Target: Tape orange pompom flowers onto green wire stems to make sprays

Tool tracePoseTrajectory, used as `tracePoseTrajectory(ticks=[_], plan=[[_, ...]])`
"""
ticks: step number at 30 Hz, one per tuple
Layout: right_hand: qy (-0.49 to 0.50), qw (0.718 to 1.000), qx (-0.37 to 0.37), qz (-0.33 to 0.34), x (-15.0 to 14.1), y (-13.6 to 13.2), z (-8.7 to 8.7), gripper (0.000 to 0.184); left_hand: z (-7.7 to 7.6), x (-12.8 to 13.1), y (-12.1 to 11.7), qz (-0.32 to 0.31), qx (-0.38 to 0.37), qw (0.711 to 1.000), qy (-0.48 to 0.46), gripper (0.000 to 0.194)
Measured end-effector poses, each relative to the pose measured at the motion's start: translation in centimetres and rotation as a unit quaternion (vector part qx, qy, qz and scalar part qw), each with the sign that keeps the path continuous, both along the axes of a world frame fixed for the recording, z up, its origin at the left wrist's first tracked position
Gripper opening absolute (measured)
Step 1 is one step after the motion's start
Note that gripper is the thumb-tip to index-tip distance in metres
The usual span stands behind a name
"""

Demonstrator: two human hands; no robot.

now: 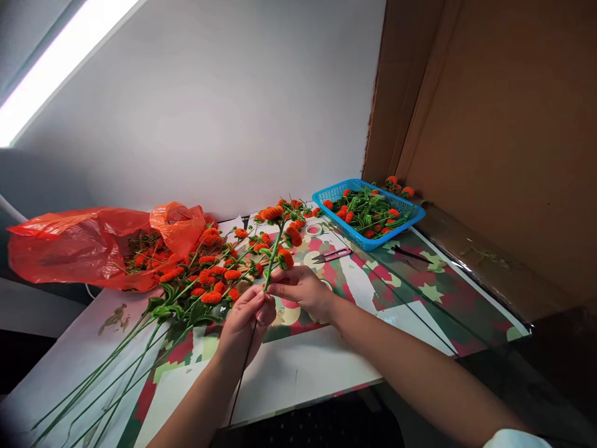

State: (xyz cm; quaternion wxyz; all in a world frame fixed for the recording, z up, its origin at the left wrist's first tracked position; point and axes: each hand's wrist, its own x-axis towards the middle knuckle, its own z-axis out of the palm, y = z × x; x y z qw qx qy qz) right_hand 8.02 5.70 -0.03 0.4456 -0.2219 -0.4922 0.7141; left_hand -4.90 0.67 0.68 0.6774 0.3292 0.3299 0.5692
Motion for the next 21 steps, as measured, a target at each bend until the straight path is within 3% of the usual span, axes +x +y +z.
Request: tracePoseTrajectory(ticks=[7, 13, 16, 21], plan=[[-0.010, 0.998, -0.026, 0.064, 0.4, 0.2, -0.4, 0.023, -0.1, 0.4, -0.1, -0.113, -0.053, 0.980, -0.153, 0.019], [0.002, 0.990, -0.057, 0.127, 0.5, 0.3, -0.1, 0.025, -0.5, 0.1, 0.0, -0.140, -0.083, 0.973, -0.164, 0.019], [0.005, 0.994, -0.041, 0.097, 0.5, 0.4, 0.1, 0.023, -0.7, 0.3, 0.1, -0.095, -0.088, 0.988, -0.084, 0.026], [-0.050, 0.998, 0.027, 0.006, 0.5, 0.7, 0.7, 0.031, -0.8, 0.3, 0.2, 0.075, -0.024, 0.989, 0.125, 0.028]])
